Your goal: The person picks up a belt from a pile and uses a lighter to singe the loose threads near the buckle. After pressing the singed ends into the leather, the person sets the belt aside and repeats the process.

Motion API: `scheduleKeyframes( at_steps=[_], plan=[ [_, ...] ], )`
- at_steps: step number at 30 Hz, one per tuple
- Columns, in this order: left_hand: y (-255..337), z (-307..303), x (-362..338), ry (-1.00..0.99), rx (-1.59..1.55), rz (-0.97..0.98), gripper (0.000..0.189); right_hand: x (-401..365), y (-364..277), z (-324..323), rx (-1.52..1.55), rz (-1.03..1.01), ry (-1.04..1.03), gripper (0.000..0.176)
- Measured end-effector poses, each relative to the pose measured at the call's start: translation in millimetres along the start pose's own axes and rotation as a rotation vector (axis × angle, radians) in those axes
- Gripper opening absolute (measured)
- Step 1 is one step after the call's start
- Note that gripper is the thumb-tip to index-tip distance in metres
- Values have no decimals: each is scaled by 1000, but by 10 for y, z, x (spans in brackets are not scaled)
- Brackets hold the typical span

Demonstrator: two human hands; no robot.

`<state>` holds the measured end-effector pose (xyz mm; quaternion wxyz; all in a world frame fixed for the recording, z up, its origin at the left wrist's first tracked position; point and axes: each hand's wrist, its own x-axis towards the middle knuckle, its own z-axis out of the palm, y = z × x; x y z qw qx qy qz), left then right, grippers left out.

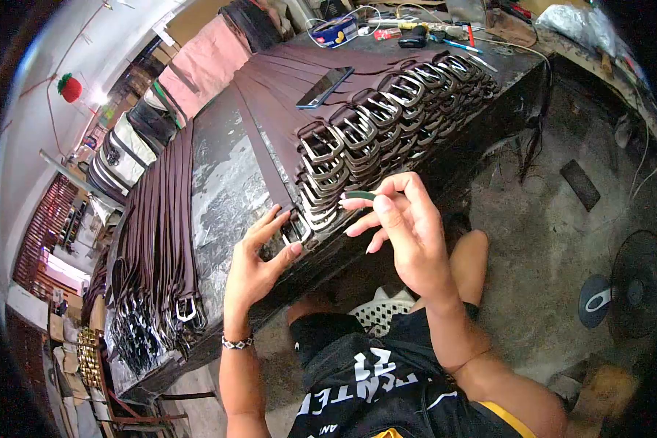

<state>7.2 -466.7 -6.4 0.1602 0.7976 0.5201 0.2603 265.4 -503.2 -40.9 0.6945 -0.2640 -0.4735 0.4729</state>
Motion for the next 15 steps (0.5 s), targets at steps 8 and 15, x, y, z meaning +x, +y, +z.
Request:
scheduleKeyframes(
  at_steps=[8,15],
  plan=[
    [-60,101,-22,46,21,69,61,-16,84,32,-31,-33,-51,15],
    [-93,130,-30,62,12,96,61,-73,93,97,-55,-19,-101,17]
  ],
)
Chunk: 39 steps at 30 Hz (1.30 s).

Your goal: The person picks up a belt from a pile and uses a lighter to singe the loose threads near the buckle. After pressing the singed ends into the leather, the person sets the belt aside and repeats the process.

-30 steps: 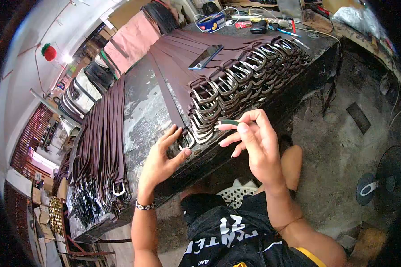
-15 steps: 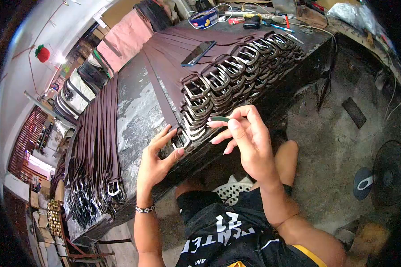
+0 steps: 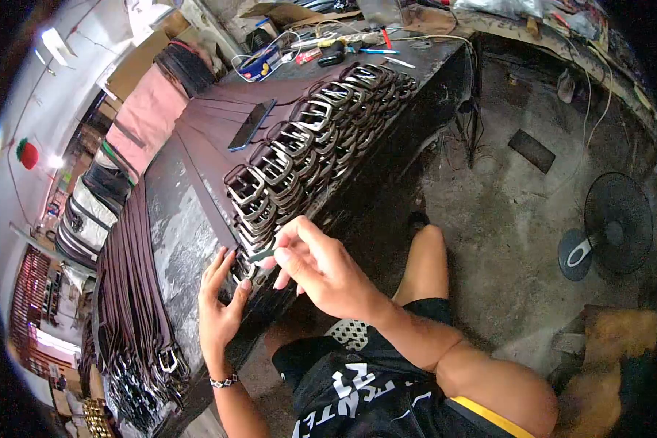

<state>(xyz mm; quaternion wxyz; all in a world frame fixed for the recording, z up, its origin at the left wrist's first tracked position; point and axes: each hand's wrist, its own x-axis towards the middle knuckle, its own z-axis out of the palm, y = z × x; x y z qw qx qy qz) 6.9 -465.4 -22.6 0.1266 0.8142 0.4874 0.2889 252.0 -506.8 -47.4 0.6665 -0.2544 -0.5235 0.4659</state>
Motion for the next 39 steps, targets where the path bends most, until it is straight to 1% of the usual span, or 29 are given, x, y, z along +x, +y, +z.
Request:
scheduleKeyframes(
  at_steps=[2,4,7,10,11,14,16,19,24,25,27,28,30,33,37,39],
  plan=[
    [22,-6,-1,-13,26,13,60,1,27,32,-17,-24,-39,17],
    [13,-20,-8,-22,45,25,65,-8,74,76,-21,-37,-59,16],
    [-48,-37,-19,-26,-26,48,72,-23,88,80,-66,-17,-132,14],
    [-81,-44,-32,-9,-141,-10,76,-29,103,95,-100,21,-215,11],
    [-38,-65,-31,-9,-178,-25,71,-29,60,100,-93,29,-229,9],
    [-85,-97,-29,11,-326,-116,62,-5,-1,47,-118,142,-330,9],
    [-125,-90,-42,34,-345,-128,48,8,20,34,-147,145,-329,8],
    [-106,-90,-31,60,-387,-150,42,18,33,32,-154,174,-328,8],
    [-160,-101,-47,91,-382,-154,37,58,-12,-20,-170,234,-429,14],
    [-191,-94,-49,98,-384,-147,36,60,68,-60,-153,219,-427,13],
    [-202,-115,-58,89,-392,-150,35,114,151,-169,-122,288,-441,10],
    [-210,-120,-65,90,-412,-141,35,158,151,-223,-136,315,-454,9],
    [-240,-130,-70,98,-451,-119,34,239,151,-312,-263,313,-458,9],
    [-273,-122,-74,104,-462,-102,32,353,-49,-297,-334,313,-458,10],
    [-301,-100,-85,110,-456,-86,29,545,-250,-266,-404,268,-606,10],
    [-288,-113,-82,122,-441,-83,28,688,-231,-233,-355,345,-664,11]
  ],
)
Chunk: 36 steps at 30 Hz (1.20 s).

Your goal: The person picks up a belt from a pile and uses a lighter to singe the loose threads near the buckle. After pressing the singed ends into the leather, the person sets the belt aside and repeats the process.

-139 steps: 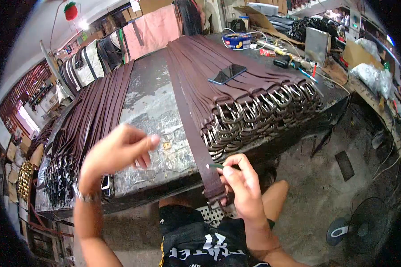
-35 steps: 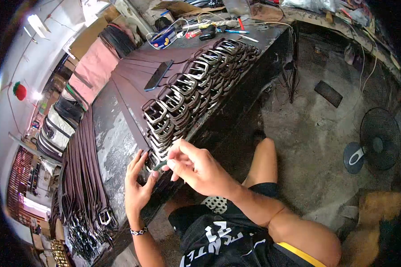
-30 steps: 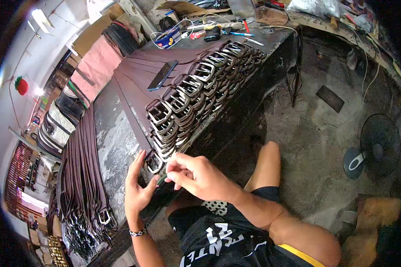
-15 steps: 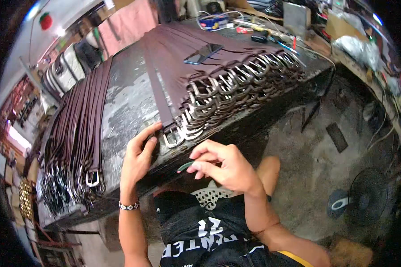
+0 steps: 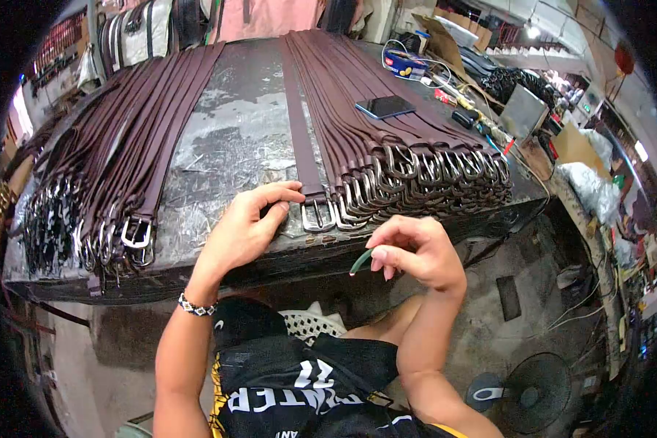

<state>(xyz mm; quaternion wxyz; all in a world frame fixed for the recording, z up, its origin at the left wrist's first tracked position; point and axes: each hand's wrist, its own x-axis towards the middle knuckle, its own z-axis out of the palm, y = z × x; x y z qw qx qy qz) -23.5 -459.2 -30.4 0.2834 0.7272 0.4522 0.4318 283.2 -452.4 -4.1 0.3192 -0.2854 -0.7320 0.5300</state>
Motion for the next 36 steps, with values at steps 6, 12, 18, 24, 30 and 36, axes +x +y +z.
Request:
scheduleKeyframes(
  at_steps=[6,12,18,24,30,36],
  plan=[
    [-39,14,-7,26,-7,-21,26,115,43,96,-148,40,64,10],
    [-28,18,-2,13,4,-1,25,270,204,66,-157,92,84,10],
    [-22,-6,-11,16,-7,-7,25,81,131,154,164,-70,-15,9],
    [-108,16,-12,40,9,46,25,25,154,189,145,-36,12,11],
    [-79,14,-131,243,-16,239,23,-169,798,279,247,41,-54,17],
    [428,-572,-805,416,558,215,32,-175,675,290,217,147,-229,10]
  ],
)
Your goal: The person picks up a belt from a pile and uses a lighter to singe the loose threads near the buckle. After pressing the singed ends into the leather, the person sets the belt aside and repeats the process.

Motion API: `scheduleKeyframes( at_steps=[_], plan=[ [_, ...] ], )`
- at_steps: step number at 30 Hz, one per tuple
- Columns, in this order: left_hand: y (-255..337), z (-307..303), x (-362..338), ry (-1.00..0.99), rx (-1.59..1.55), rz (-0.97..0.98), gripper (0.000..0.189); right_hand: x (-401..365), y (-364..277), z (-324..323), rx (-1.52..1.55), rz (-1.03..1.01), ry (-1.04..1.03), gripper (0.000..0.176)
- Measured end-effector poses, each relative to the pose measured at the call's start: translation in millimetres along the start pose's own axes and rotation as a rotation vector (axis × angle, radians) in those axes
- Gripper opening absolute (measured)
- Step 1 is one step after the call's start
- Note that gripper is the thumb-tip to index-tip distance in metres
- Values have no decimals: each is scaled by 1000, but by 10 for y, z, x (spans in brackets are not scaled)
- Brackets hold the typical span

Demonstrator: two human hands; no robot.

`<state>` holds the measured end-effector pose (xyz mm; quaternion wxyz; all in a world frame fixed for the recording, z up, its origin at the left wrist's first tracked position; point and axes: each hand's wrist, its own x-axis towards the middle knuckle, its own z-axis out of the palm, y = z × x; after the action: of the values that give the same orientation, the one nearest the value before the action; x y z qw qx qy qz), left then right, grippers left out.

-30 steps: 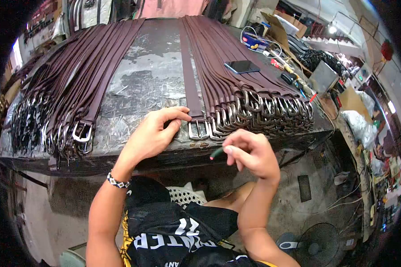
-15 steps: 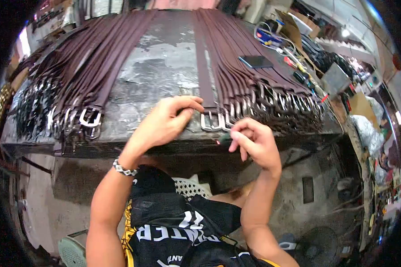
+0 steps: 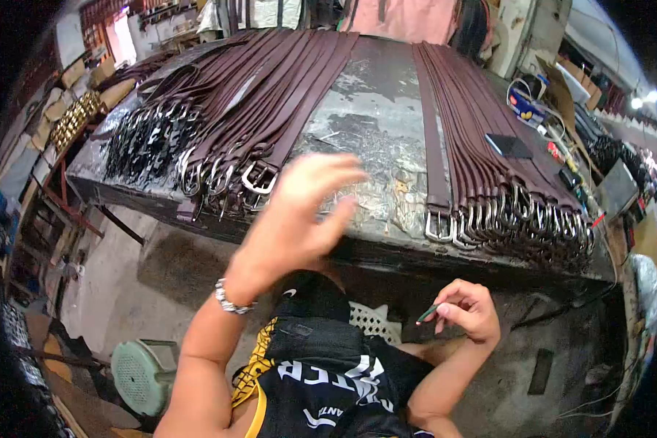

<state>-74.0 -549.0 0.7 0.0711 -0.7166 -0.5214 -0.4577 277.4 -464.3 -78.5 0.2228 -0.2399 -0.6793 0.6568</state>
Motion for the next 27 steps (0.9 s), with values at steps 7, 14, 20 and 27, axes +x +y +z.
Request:
scheduleKeyframes(
  at_steps=[7,14,20,27],
  plan=[
    [-430,-778,-466,40,643,-410,37,-138,-109,-6,1,-44,27,7],
    [-443,-731,-317,184,579,-445,24,-142,-126,43,-100,-79,-7,11],
    [-499,-907,-284,74,544,-509,28,-138,-127,37,-135,-70,10,10],
    [-565,-1012,-317,21,450,-647,31,-105,-86,75,-151,-32,29,9]
  ],
)
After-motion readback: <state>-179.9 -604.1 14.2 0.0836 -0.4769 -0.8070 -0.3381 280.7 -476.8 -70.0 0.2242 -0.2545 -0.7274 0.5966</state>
